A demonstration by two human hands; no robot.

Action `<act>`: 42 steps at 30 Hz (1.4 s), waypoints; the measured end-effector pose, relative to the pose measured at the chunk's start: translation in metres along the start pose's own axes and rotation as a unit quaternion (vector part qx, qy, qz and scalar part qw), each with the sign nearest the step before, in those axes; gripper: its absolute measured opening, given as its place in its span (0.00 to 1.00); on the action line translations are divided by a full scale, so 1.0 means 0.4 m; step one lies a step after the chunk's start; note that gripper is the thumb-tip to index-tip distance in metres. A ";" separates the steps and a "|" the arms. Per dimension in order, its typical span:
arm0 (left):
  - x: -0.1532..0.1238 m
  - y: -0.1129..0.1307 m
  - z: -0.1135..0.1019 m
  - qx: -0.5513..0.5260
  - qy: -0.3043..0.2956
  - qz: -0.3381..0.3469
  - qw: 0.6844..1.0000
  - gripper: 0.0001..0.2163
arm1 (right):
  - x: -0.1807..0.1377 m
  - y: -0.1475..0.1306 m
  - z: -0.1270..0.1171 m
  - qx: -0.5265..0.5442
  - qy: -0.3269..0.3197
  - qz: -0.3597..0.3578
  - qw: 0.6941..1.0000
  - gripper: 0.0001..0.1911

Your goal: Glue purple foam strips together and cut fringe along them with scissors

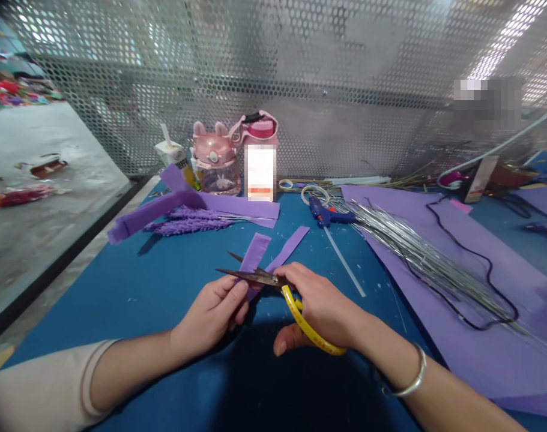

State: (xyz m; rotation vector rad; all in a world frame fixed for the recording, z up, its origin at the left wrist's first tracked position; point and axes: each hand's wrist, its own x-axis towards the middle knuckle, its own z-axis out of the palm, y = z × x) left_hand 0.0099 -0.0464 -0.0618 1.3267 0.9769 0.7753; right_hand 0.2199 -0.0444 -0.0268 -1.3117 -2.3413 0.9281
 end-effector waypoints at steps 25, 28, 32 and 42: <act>0.000 -0.006 -0.002 -0.004 -0.004 0.000 1.000 0.16 | 0.014 0.005 0.003 0.017 0.027 -0.040 0.999 0.31; 0.000 -0.004 -0.002 -0.002 -0.006 0.003 1.000 0.16 | 0.015 0.011 0.005 0.025 0.029 -0.036 0.999 0.30; 0.000 -0.003 -0.001 -0.007 -0.007 0.001 1.000 0.16 | 0.017 0.015 0.007 0.031 0.028 -0.024 0.999 0.27; 0.000 0.000 -0.001 -0.017 -0.011 -0.005 1.000 0.17 | 0.018 0.030 0.004 -0.014 0.035 -0.010 0.999 0.25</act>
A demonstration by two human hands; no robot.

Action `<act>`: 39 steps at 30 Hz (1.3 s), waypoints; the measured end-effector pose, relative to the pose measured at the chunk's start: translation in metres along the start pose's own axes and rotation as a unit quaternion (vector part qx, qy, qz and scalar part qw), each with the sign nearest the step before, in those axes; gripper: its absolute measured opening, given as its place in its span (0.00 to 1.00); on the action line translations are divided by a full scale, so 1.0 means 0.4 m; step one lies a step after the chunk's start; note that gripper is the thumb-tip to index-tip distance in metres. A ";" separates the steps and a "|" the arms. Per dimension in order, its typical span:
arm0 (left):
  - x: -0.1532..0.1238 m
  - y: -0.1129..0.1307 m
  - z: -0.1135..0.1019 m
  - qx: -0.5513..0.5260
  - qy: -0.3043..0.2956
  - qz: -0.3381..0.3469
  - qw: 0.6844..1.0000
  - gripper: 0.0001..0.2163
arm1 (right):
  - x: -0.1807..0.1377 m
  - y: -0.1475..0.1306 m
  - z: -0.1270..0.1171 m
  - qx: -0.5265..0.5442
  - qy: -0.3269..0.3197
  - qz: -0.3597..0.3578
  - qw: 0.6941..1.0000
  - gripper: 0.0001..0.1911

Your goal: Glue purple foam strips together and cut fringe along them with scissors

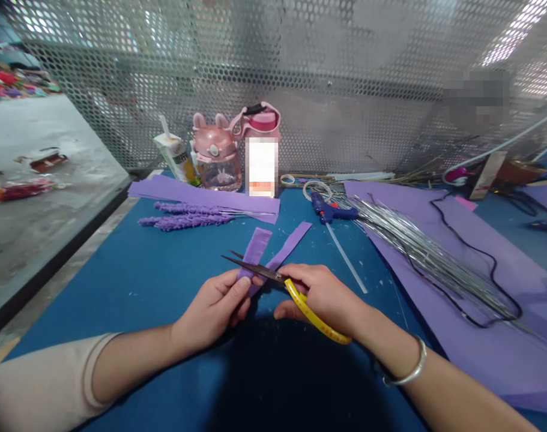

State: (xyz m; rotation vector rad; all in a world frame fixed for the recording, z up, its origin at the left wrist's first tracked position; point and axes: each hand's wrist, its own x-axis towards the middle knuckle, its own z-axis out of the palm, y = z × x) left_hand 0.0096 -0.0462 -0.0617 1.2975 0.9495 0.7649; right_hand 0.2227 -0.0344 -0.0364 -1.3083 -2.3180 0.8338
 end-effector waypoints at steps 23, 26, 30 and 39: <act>-0.001 0.001 -0.001 0.016 0.015 0.007 1.000 0.18 | -0.022 -0.034 -0.014 0.012 -0.044 0.002 0.999 0.45; 0.000 0.002 -0.001 0.019 0.016 0.005 1.000 0.18 | -0.023 -0.034 -0.013 0.006 -0.041 -0.002 0.999 0.45; 0.001 0.001 -0.001 0.018 0.015 0.002 1.000 0.18 | -0.029 -0.031 -0.013 0.002 -0.048 0.015 0.999 0.49; -0.001 0.005 -0.003 0.036 -0.011 0.008 0.999 0.16 | -0.039 -0.018 0.007 -0.013 -0.036 -0.026 0.999 0.57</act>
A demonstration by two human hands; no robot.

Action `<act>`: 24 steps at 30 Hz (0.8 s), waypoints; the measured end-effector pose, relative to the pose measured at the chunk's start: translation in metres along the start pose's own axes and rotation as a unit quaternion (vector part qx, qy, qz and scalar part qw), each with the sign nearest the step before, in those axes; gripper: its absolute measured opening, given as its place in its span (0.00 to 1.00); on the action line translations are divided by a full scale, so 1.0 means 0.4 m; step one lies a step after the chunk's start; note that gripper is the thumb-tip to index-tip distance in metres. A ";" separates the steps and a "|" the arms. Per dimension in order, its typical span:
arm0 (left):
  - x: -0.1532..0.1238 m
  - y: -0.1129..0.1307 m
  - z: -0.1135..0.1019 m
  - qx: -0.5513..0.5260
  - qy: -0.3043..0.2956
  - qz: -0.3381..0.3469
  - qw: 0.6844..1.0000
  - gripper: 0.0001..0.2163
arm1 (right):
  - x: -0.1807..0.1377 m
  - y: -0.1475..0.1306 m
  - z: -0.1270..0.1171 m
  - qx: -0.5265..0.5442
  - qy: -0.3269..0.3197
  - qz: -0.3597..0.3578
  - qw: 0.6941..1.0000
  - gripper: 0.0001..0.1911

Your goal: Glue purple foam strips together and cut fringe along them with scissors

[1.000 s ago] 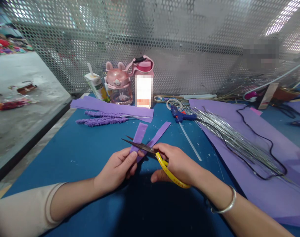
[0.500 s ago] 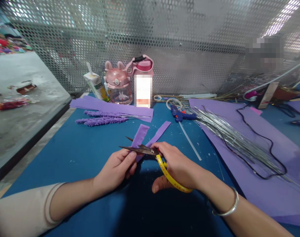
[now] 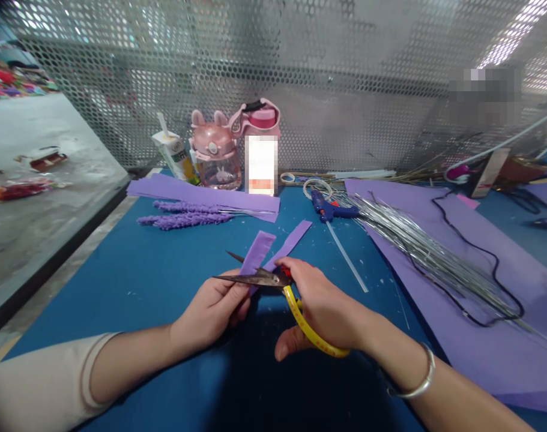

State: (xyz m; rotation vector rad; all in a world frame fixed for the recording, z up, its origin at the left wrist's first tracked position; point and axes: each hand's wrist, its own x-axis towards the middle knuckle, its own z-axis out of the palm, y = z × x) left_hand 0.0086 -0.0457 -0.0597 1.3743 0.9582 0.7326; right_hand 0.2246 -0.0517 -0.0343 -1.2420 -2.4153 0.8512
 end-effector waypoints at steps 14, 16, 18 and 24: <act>-0.001 0.005 0.000 0.019 -0.003 0.007 1.000 0.18 | 0.012 -0.025 -0.008 0.048 0.006 0.059 0.997 0.55; -0.001 0.007 0.000 0.024 -0.003 0.008 1.000 0.20 | 0.014 -0.030 -0.011 0.064 0.001 0.067 0.996 0.53; -0.001 0.007 0.000 0.026 -0.004 0.006 1.000 0.21 | 0.017 -0.033 -0.013 0.072 -0.001 0.074 0.995 0.53; -0.001 -0.004 0.000 0.016 -0.002 -0.003 1.000 0.20 | 0.020 -0.035 -0.012 0.077 -0.001 0.075 0.994 0.52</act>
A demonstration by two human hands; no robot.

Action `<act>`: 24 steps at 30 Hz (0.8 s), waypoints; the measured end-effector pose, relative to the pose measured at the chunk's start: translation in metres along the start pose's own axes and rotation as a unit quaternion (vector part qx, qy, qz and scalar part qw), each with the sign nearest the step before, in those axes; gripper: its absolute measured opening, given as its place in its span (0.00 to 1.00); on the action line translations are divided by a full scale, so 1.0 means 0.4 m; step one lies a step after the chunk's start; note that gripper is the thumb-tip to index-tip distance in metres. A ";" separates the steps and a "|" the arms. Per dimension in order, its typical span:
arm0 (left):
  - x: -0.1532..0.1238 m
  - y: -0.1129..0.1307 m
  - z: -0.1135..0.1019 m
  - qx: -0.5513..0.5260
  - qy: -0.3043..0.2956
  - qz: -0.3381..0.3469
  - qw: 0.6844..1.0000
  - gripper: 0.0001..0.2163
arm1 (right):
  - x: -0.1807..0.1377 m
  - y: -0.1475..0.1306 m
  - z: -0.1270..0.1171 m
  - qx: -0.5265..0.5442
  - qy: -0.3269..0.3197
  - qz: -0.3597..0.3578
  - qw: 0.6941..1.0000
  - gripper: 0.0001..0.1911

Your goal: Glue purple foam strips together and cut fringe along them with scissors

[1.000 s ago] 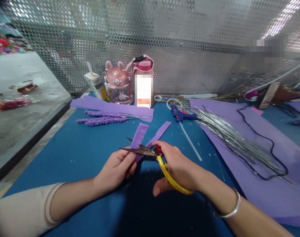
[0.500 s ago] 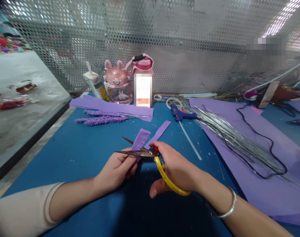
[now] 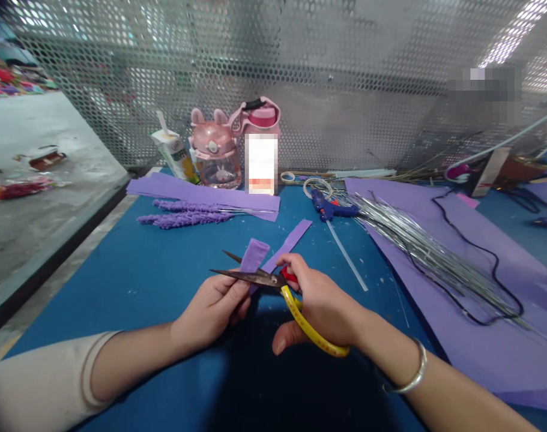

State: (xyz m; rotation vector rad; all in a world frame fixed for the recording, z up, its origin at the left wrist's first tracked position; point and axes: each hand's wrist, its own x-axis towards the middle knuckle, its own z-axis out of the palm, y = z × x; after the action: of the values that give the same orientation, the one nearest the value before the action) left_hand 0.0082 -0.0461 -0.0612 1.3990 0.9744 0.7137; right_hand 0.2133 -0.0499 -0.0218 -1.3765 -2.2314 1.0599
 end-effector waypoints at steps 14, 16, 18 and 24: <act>0.000 0.002 0.001 0.006 0.017 -0.002 1.000 0.19 | 0.007 0.002 -0.001 0.024 -0.013 0.037 0.999 0.47; 0.000 0.001 0.001 0.007 0.017 -0.004 1.000 0.19 | 0.006 0.002 -0.001 0.019 -0.011 0.037 0.999 0.47; 0.000 0.001 0.001 0.006 0.017 -0.005 1.000 0.19 | 0.006 0.002 -0.001 0.019 -0.012 0.038 0.999 0.46; -0.001 0.001 0.002 -0.007 0.017 0.001 1.000 0.18 | 0.011 0.006 0.002 0.012 0.007 0.032 0.999 0.41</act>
State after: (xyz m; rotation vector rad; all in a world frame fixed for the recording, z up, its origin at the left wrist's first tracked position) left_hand 0.0086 -0.0467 -0.0609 1.3799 0.9924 0.7473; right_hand 0.2122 -0.0459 -0.0244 -1.4493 -2.1717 1.0904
